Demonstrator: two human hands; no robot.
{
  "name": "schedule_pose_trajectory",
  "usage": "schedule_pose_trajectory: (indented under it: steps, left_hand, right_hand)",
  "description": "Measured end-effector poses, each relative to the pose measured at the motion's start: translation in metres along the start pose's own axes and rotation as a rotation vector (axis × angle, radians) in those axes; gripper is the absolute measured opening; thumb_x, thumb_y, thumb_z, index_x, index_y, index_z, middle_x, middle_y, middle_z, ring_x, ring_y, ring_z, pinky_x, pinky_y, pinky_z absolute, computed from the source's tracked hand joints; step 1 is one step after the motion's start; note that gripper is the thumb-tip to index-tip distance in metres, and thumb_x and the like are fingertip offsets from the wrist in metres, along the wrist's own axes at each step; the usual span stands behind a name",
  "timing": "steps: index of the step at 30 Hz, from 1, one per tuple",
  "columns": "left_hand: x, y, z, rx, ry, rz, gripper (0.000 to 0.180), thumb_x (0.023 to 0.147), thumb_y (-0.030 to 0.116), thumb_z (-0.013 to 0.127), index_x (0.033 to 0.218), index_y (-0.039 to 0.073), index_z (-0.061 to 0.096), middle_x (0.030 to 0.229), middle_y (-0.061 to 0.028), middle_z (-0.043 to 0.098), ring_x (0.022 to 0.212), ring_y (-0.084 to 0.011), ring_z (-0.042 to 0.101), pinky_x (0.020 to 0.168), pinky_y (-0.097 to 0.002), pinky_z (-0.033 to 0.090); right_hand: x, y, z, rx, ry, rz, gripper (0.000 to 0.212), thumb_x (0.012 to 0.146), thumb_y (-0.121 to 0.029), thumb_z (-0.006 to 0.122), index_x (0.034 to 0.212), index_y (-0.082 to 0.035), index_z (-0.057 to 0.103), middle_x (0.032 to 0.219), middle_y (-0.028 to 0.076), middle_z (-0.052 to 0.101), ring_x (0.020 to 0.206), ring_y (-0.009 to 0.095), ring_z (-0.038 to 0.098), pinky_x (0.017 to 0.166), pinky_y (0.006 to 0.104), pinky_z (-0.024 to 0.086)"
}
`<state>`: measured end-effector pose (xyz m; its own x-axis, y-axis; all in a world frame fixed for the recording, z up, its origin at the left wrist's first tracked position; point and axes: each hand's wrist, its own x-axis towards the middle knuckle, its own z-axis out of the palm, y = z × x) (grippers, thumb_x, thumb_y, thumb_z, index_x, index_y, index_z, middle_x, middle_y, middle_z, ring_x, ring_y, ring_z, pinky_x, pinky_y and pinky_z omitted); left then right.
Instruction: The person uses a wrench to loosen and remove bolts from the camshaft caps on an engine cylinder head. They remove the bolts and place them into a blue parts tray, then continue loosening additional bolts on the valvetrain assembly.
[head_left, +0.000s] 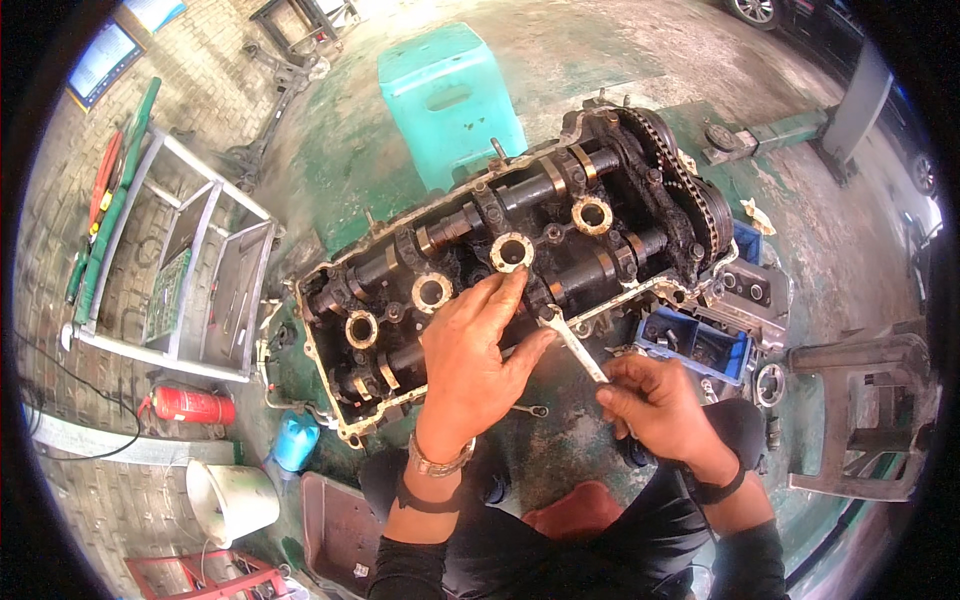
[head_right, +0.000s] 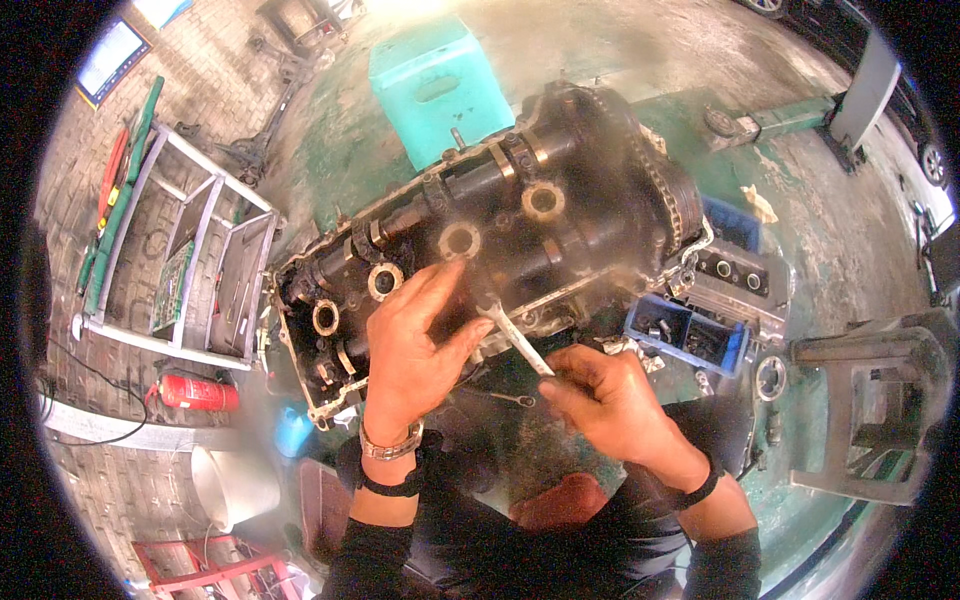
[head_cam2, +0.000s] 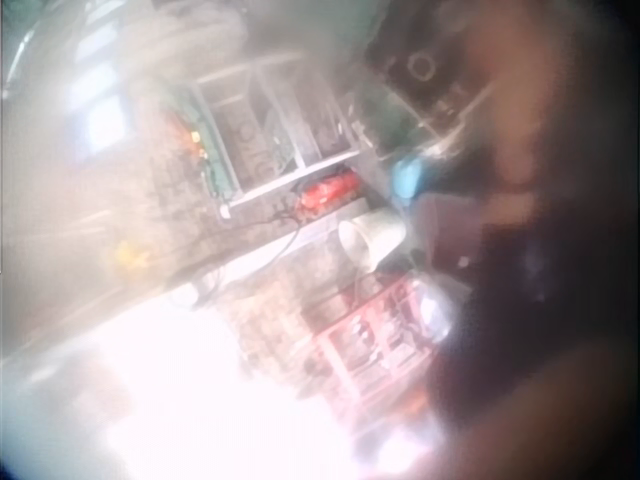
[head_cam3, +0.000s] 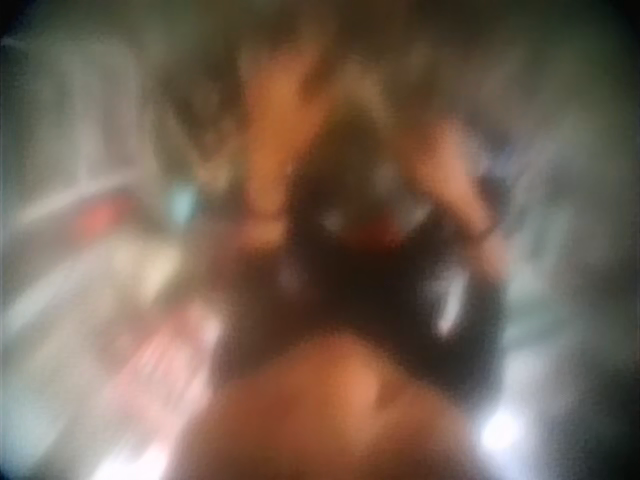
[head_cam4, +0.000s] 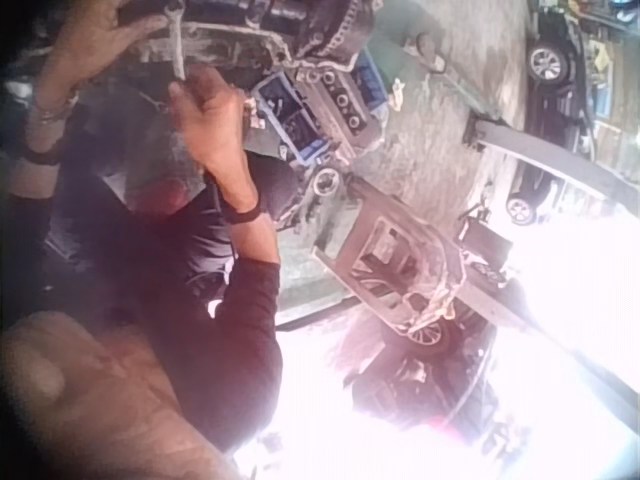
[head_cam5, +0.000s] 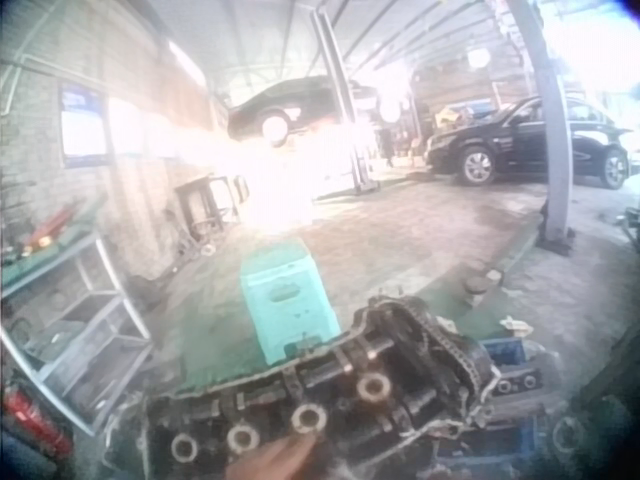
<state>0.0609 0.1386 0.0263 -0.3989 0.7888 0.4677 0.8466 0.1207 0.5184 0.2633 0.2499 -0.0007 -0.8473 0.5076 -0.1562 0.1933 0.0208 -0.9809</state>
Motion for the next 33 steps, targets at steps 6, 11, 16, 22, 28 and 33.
schedule_pose_trajectory:
  steps: [6, 11, 16, 22, 28, 33]
  left_hand:
    - [0.000, 0.000, -0.003, -0.001, -0.011, 0.021, 0.057, 0.078, 0.019, 0.082, 0.130, 0.002, 0.065, 0.115, -0.0140, 0.069, 0.094, -0.0336, 0.066, 0.082, -0.0428, 0.052]
    - [0.000, -0.002, -0.002, 0.001, 0.002, 0.044, 0.055, 0.079, 0.018, 0.081, 0.130, 0.003, 0.064, 0.115, -0.0143, 0.069, 0.095, -0.0350, 0.066, 0.082, -0.0433, 0.052]
    - [-0.001, -0.001, -0.001, 0.015, -0.006, 0.017, 0.053, 0.080, 0.017, 0.080, 0.129, 0.003, 0.065, 0.115, -0.0138, 0.068, 0.096, -0.0355, 0.065, 0.082, -0.0435, 0.052]
    - [0.001, 0.005, -0.005, -0.004, -0.047, -0.063, 0.050, 0.081, 0.013, 0.077, 0.128, -0.001, 0.065, 0.120, -0.0217, 0.068, 0.105, -0.0391, 0.067, 0.091, -0.0395, 0.053]
    - [0.002, 0.008, -0.006, -0.004, -0.048, -0.067, 0.050, 0.082, 0.015, 0.078, 0.127, -0.001, 0.065, 0.121, -0.0216, 0.068, 0.107, -0.0384, 0.067, 0.092, -0.0392, 0.053]
    - [0.001, 0.006, -0.006, 0.000, -0.051, -0.057, 0.050, 0.082, 0.017, 0.078, 0.128, -0.001, 0.065, 0.122, -0.0214, 0.068, 0.109, -0.0376, 0.067, 0.094, -0.0387, 0.052]
  right_hand:
    - [0.001, -0.002, 0.019, 0.091, -0.103, 0.076, 0.013, 0.100, -0.001, 0.060, 0.111, 0.005, 0.058, 0.072, 0.007, 0.067, 0.059, 0.012, 0.064, 0.052, 0.0264, 0.050]
    - [-0.001, -0.008, 0.027, 0.091, -0.148, 0.110, 0.015, 0.102, -0.002, 0.056, 0.114, 0.007, 0.056, 0.074, 0.009, 0.068, 0.061, 0.013, 0.066, 0.054, 0.0272, 0.051]
    - [0.002, -0.006, 0.030, 0.137, -0.151, 0.104, 0.021, 0.102, -0.011, 0.059, 0.116, 0.005, 0.058, 0.073, 0.009, 0.070, 0.060, 0.013, 0.067, 0.054, 0.0294, 0.053]
    - [0.005, -0.002, 0.041, 0.339, -0.159, 0.149, 0.022, 0.104, -0.011, 0.057, 0.119, 0.004, 0.058, 0.074, 0.007, 0.068, 0.058, 0.012, 0.065, 0.053, 0.0286, 0.051]
    - [0.002, -0.009, 0.023, 0.396, -0.231, 0.155, 0.024, 0.107, -0.017, 0.051, 0.121, 0.002, 0.057, 0.072, 0.003, 0.059, 0.058, 0.011, 0.056, 0.053, 0.0258, 0.045]
    - [0.001, -0.009, 0.024, 0.634, -0.269, 0.304, 0.023, 0.106, -0.018, 0.054, 0.119, 0.001, 0.059, 0.070, -0.001, 0.052, 0.056, 0.010, 0.050, 0.052, 0.0259, 0.042]
